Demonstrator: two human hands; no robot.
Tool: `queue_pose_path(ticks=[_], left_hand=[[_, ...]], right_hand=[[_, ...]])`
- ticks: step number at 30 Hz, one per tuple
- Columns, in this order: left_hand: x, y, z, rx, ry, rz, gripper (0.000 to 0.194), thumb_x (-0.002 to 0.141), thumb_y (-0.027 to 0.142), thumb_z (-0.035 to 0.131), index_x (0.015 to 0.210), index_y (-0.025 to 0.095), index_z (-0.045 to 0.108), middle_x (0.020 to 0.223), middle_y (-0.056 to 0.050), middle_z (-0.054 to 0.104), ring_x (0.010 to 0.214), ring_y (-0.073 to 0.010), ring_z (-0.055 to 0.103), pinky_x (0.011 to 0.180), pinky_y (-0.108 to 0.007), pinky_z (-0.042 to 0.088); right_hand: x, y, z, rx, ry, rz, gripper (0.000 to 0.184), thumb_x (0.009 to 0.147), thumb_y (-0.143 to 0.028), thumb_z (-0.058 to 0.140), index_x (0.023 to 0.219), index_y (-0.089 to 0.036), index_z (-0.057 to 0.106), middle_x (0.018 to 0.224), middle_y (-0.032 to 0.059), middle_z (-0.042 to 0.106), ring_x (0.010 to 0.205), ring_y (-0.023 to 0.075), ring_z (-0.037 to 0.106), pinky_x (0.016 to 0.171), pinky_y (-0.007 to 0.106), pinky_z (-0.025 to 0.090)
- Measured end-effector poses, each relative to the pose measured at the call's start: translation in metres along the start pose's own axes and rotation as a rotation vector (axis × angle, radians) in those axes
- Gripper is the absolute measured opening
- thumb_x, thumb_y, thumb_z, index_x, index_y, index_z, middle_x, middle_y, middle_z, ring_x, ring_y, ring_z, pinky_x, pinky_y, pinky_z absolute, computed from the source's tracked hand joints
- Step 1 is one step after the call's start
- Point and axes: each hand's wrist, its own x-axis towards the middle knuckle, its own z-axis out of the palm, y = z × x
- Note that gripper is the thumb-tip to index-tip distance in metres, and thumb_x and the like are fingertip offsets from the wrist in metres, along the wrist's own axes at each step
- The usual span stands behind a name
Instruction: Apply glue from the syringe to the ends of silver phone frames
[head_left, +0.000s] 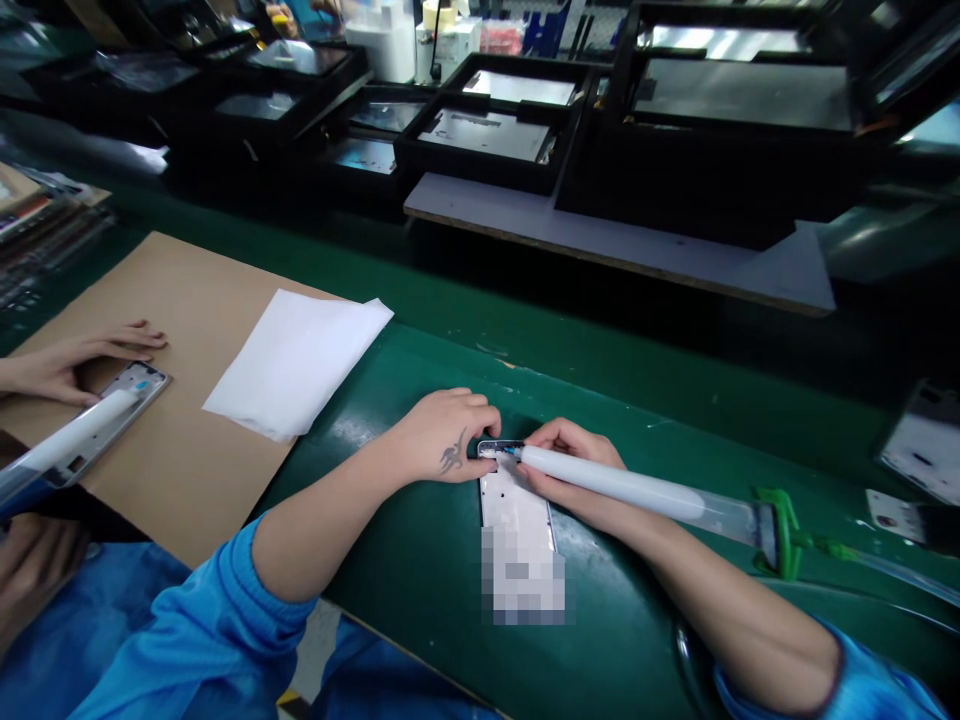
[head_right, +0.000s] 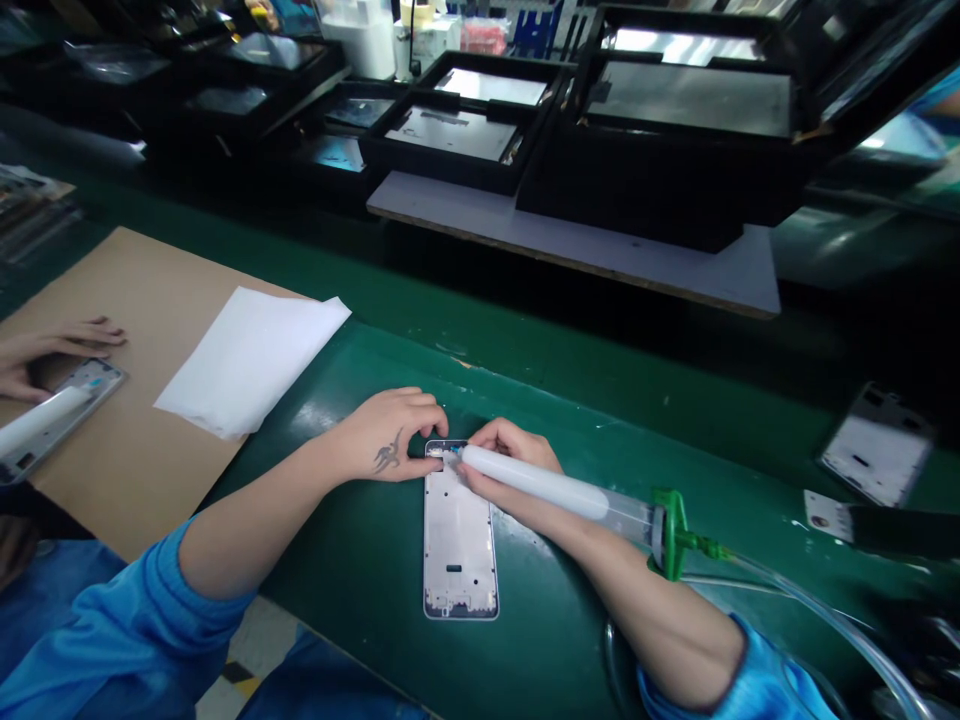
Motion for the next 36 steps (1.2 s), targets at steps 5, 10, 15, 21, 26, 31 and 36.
queue_pose_path(ticks=[5,10,15,21,26,31,36], left_hand=[[0.0007,-0.0002,0.0001,-0.007,0.009,-0.001,0.023,0.079,0.037,0.074,0.093,0.019,0.067,0.083,0.0,0.064,0.079,-0.0184,0.058,0.075,-0.032,0.042],[0.0007,0.0004,0.0005,-0.012,-0.002,0.001,0.022,0.078,0.035,0.076,0.089,0.018,0.066,0.084,0.0,0.064,0.08,-0.0181,0.059,0.075,-0.031,0.042],[0.0014,0.0004,0.0011,-0.011,-0.002,0.002,0.023,0.078,0.036,0.076,0.087,0.019,0.065,0.084,0.0,0.064,0.08,-0.0181,0.059,0.076,-0.032,0.043],[0.0007,-0.0031,0.0033,-0.004,0.0,0.006,0.024,0.079,0.038,0.075,0.089,0.019,0.065,0.085,0.0,0.064,0.081,-0.0186,0.059,0.077,-0.032,0.043],[0.0008,-0.0041,0.0049,-0.017,0.002,0.014,0.024,0.079,0.041,0.073,0.089,0.02,0.065,0.084,0.0,0.063,0.08,-0.0186,0.058,0.076,-0.033,0.042],[0.0013,-0.0044,0.0043,-0.013,0.003,0.018,0.024,0.08,0.041,0.072,0.089,0.02,0.065,0.084,0.0,0.063,0.08,-0.0185,0.058,0.077,-0.033,0.042],[0.0005,-0.003,0.0026,-0.02,-0.002,0.013,0.024,0.08,0.04,0.072,0.088,0.019,0.064,0.083,0.0,0.063,0.079,-0.0184,0.058,0.076,-0.032,0.042]], right_hand=[[-0.0002,0.0007,-0.0025,0.01,-0.035,0.0,0.021,0.08,-0.036,0.077,0.085,-0.022,0.063,0.074,0.0013,0.072,0.059,0.0143,0.063,0.053,0.024,0.045],[0.0001,0.0007,-0.0038,-0.004,-0.024,0.002,0.02,0.079,-0.035,0.078,0.084,-0.022,0.063,0.073,0.0006,0.071,0.058,0.014,0.063,0.052,0.024,0.045],[-0.0015,0.0038,-0.0048,-0.001,-0.038,0.002,0.019,0.079,-0.033,0.078,0.085,-0.022,0.063,0.074,0.0003,0.071,0.059,0.0141,0.063,0.053,0.024,0.045],[-0.0013,0.0045,-0.0051,-0.007,-0.045,0.002,0.02,0.078,-0.034,0.078,0.084,-0.022,0.063,0.073,0.0001,0.071,0.059,0.0145,0.063,0.053,0.025,0.045],[-0.0011,0.0001,-0.0058,-0.02,-0.037,0.019,0.02,0.077,-0.035,0.077,0.083,-0.023,0.063,0.072,0.0007,0.071,0.058,0.0151,0.063,0.053,0.025,0.045],[-0.0014,-0.0002,-0.0058,-0.021,-0.035,0.023,0.02,0.077,-0.036,0.077,0.082,-0.023,0.062,0.072,0.0011,0.071,0.058,0.015,0.062,0.053,0.025,0.044],[-0.0011,-0.0035,-0.0053,-0.014,-0.025,0.046,0.02,0.075,-0.035,0.077,0.08,-0.023,0.062,0.07,0.001,0.071,0.056,0.0148,0.061,0.052,0.026,0.045]])
